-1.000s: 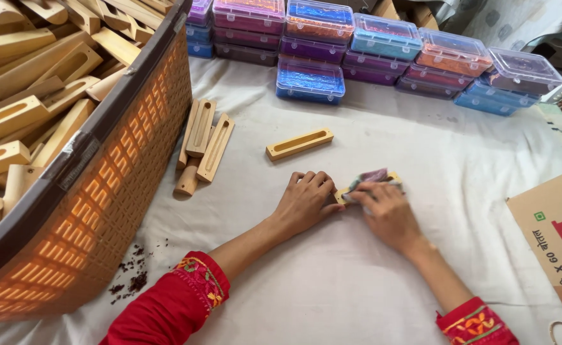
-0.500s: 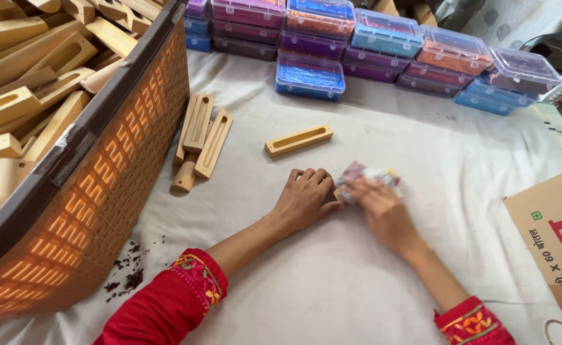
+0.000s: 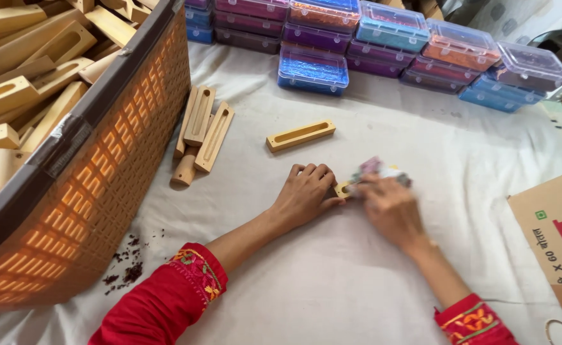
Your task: Cleaning and wiping wooden components at a workshop table.
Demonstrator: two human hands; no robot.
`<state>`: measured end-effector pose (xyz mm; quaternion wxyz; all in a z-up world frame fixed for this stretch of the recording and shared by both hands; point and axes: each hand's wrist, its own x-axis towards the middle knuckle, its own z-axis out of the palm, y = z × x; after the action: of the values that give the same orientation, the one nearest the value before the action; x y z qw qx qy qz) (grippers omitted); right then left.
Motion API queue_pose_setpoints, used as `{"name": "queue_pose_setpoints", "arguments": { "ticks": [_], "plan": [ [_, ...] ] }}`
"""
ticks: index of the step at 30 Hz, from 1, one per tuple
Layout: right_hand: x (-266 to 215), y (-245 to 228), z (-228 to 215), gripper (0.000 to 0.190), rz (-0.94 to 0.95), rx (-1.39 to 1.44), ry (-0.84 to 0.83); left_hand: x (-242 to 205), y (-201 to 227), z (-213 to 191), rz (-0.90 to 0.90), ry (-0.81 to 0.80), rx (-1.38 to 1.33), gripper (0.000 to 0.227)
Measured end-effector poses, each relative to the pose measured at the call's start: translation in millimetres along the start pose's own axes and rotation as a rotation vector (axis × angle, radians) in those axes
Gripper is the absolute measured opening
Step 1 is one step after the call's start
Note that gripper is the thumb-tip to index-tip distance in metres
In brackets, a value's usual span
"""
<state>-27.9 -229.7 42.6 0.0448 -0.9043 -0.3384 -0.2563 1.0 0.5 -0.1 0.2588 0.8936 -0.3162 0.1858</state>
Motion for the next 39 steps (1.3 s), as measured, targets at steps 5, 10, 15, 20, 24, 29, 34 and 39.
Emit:
{"name": "queue_pose_setpoints", "arguments": {
  "ticks": [5, 10, 15, 20, 24, 29, 34, 39],
  "plan": [
    [-20, 42, -3, 0.030, 0.297, -0.151, 0.096, 2, -1, 5, 0.018, 0.026, -0.024, 0.044],
    [-1, -12, 3, 0.035, 0.143, 0.026, 0.085, 1, 2, -5, -0.015, -0.026, -0.045, 0.046],
    [0, 3, -2, 0.035, 0.128, 0.208, 0.005, 3, 5, -7, 0.004, 0.000, -0.032, 0.044],
    [-13, 37, 4, 0.027, 0.317, 0.015, 0.037, 3, 4, -5, 0.007, -0.004, -0.012, 0.045],
    [-8, 8, 7, 0.027, 0.224, -0.009, 0.066, 3, 5, -8, -0.023, -0.039, -0.023, 0.046],
    [10, -19, -10, 0.032, 0.099, 0.201, 0.031, 1, 4, -6, -0.023, -0.042, -0.044, 0.044],
    [-6, 11, 6, 0.029, 0.200, 0.222, 0.077, 3, 3, -8, -0.014, -0.020, -0.052, 0.044],
    [-4, -6, 5, 0.034, 0.362, 0.231, 0.257, 3, 2, -7, -0.022, -0.031, -0.053, 0.045]
  ]
}}
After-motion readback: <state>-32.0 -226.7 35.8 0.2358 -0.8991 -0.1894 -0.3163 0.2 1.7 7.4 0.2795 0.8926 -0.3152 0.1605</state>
